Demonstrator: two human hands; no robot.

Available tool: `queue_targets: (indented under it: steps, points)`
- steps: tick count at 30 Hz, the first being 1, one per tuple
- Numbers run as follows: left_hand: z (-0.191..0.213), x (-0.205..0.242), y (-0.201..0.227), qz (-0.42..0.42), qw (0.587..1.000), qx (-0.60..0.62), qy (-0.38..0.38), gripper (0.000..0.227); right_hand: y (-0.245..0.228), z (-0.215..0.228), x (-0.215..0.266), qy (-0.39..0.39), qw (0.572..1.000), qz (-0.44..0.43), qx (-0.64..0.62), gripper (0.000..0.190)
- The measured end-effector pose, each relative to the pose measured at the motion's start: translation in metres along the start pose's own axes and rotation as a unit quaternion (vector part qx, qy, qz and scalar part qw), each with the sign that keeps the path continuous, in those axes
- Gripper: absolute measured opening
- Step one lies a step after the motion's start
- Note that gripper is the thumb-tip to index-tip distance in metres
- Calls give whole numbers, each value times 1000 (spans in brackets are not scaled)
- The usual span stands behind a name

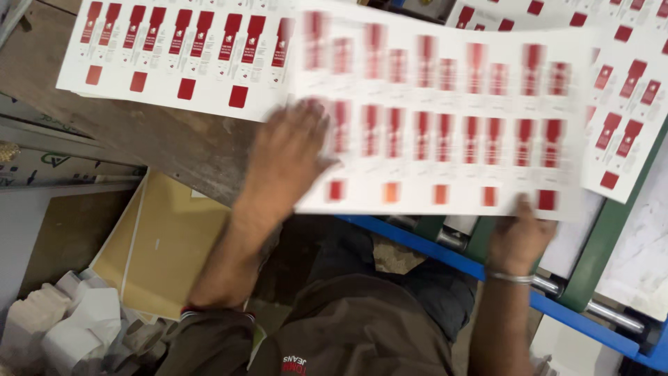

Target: The person repeatedly picks up sheets of paper printed with red labels from a stack on the left and places them onto a blue roller conveyor on the right. The person handles the sheets one by one, maintaining a steady rhythm throughout the clip.

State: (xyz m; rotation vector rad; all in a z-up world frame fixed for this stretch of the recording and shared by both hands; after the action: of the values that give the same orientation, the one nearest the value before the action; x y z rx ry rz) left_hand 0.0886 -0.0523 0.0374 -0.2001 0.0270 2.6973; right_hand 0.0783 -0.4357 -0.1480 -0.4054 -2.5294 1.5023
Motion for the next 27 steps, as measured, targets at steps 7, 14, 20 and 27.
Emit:
queue_targets:
  steps: [7, 14, 20, 27]
  points:
    - [6, -1, -46, 6, 995, -75, 62, 44, -7, 151, -12, 153, 987, 50, 24, 39]
    - [12, 11, -37, 14, 992, -31, 124, 28, 11, 198, 53, 190, 981, 25, 35, 44]
    - [14, 8, -37, 25, 991, -23, 130, 25, 4, 177, 68, 170, 985, 18, 27, 40]
    - [20, 9, -30, 22, 995, -12, 92, 38, -1, 153, 37, 118, 993, -22, 9, 43]
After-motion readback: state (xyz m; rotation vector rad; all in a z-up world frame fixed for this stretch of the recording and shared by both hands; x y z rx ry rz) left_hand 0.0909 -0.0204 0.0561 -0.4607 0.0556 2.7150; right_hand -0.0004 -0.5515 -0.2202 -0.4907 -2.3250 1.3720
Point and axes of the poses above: each hand's wrist, its own x-axis away from the middle knuckle, its own z-axis out of the back of the hand, y = z × x, the point moved 7 cm from there along -x, towards the middle knuckle, and after that the axes turned 9 degrees about -y, right-handed, at the moved point
